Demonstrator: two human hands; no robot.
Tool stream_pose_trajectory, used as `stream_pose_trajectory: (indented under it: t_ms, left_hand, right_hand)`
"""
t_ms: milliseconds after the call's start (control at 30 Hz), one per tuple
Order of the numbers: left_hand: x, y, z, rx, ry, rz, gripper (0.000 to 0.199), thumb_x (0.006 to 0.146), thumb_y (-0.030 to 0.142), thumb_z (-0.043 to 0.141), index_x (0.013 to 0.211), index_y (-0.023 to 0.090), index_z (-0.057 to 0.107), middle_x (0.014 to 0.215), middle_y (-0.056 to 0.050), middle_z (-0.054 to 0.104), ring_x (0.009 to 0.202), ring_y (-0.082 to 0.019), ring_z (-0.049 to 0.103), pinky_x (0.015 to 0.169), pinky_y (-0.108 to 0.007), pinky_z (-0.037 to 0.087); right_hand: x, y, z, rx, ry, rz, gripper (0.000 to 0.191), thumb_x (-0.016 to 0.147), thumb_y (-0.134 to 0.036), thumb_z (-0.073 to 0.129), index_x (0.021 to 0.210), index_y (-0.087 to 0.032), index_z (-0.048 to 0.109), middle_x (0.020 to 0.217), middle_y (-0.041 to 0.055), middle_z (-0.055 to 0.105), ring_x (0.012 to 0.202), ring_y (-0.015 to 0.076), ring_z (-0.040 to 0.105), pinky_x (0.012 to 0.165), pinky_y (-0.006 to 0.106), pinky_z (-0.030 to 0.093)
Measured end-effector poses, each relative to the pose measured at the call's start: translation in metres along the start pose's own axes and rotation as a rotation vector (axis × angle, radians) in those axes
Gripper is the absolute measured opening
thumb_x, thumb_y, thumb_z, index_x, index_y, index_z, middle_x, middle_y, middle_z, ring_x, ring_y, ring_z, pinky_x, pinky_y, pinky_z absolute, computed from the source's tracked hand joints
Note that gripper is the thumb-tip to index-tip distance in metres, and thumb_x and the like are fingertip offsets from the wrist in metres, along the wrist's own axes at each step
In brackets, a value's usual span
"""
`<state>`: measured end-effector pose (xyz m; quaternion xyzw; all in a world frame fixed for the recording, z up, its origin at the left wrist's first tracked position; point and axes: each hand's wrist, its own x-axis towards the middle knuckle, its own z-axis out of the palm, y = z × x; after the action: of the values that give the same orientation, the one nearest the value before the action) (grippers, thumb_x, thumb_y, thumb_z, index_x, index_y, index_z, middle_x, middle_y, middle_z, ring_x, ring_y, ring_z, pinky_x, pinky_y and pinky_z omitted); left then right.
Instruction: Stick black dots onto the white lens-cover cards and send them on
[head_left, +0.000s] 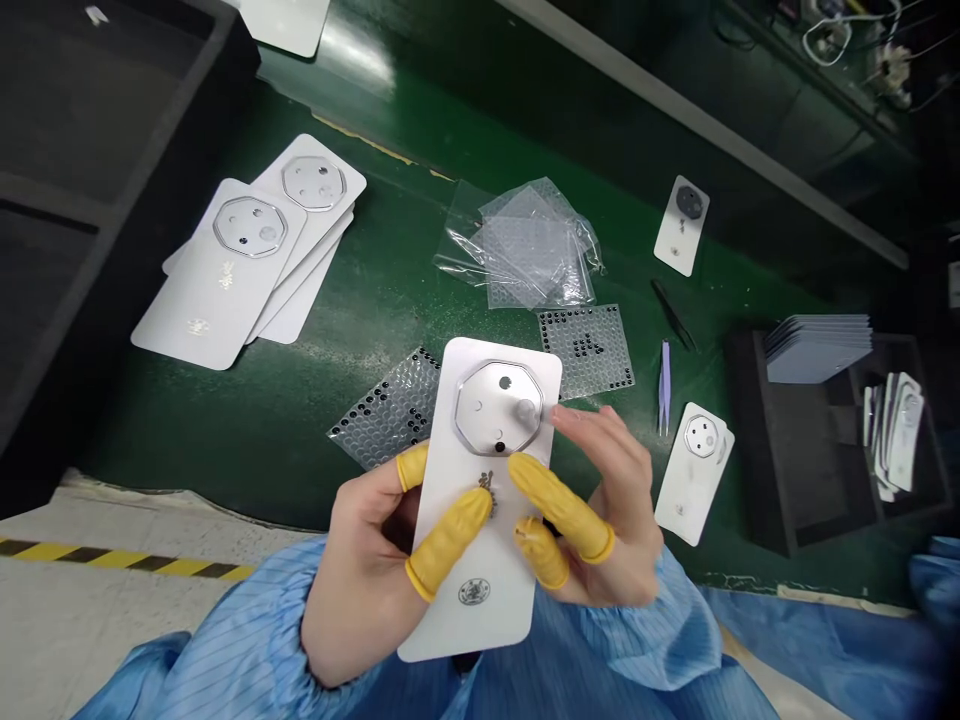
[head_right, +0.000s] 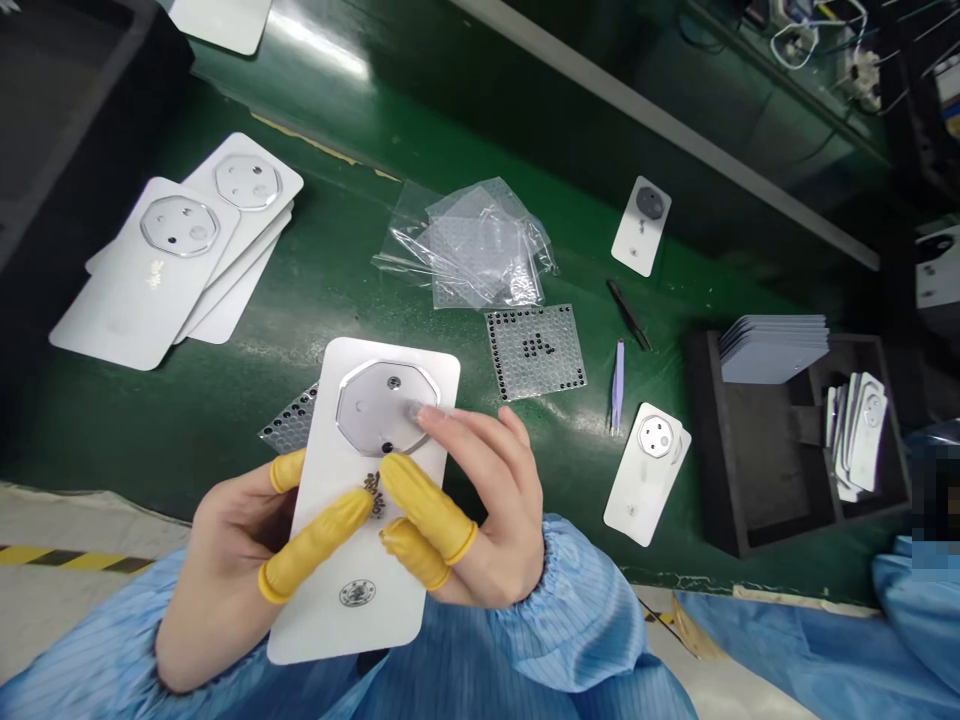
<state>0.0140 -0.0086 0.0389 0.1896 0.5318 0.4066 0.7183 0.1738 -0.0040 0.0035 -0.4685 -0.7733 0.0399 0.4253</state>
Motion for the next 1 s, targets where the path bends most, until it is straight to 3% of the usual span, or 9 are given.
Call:
stream_pose_trajectory:
  t_ms: [167,300,567,900,1000]
  left_hand:
    - [0.006,-0.013,-0.005,0.099,-0.031,0.226,0.03,0.067,0.014,0.08,0.093,0.026,0.076,0.093,-0.001,0.076,0.077,-0.021,0.072,0.063,-0.023,0.061]
    - [0.009,-0.017,-0.006,0.166,-0.079,0.333,0.032,0.074,0.011,0.072,0.101,0.029,0.074,0.102,0.0,0.075,0.083,-0.021,0.071,0.066,-0.023,0.06]
    - [0.013,-0.017,-0.005,0.275,-0.127,0.438,0.037,0.076,0.006,0.069,0.106,0.028,0.071,0.106,-0.002,0.073,0.089,-0.02,0.071,0.073,-0.023,0.059]
    - [0.014,-0.022,-0.005,0.375,-0.075,0.564,0.042,0.073,0.006,0.071,0.108,0.028,0.071,0.102,-0.003,0.071,0.079,-0.016,0.069,0.067,-0.019,0.057]
    - [0.016,-0.022,-0.004,0.36,-0.086,0.518,0.037,0.073,0.01,0.073,0.106,0.026,0.073,0.1,-0.005,0.072,0.077,-0.018,0.069,0.065,-0.022,0.058]
  right_hand:
    - [0.006,0.003,-0.006,-0.055,-0.157,-0.091,0.023,0.092,-0.027,0.045,0.099,-0.02,0.065,0.13,0.0127,0.056,0.119,0.0305,0.054,0.102,0.057,0.04]
    - [0.008,0.004,-0.008,-0.092,-0.175,-0.085,0.022,0.093,-0.026,0.044,0.101,-0.02,0.064,0.127,0.0128,0.057,0.12,0.0293,0.054,0.102,0.057,0.04]
    - [0.009,0.008,-0.006,-0.096,-0.201,-0.097,0.022,0.092,-0.024,0.045,0.105,-0.021,0.061,0.132,0.0126,0.054,0.122,0.0284,0.053,0.101,0.054,0.042]
    - [0.015,0.012,-0.01,-0.079,-0.267,-0.08,0.023,0.09,-0.022,0.049,0.109,-0.021,0.06,0.138,0.0139,0.051,0.126,0.0298,0.051,0.101,0.057,0.042]
    - [0.017,0.013,-0.011,-0.046,-0.285,-0.089,0.024,0.09,-0.022,0.051,0.112,-0.018,0.06,0.137,0.0164,0.051,0.127,0.0302,0.049,0.101,0.057,0.043]
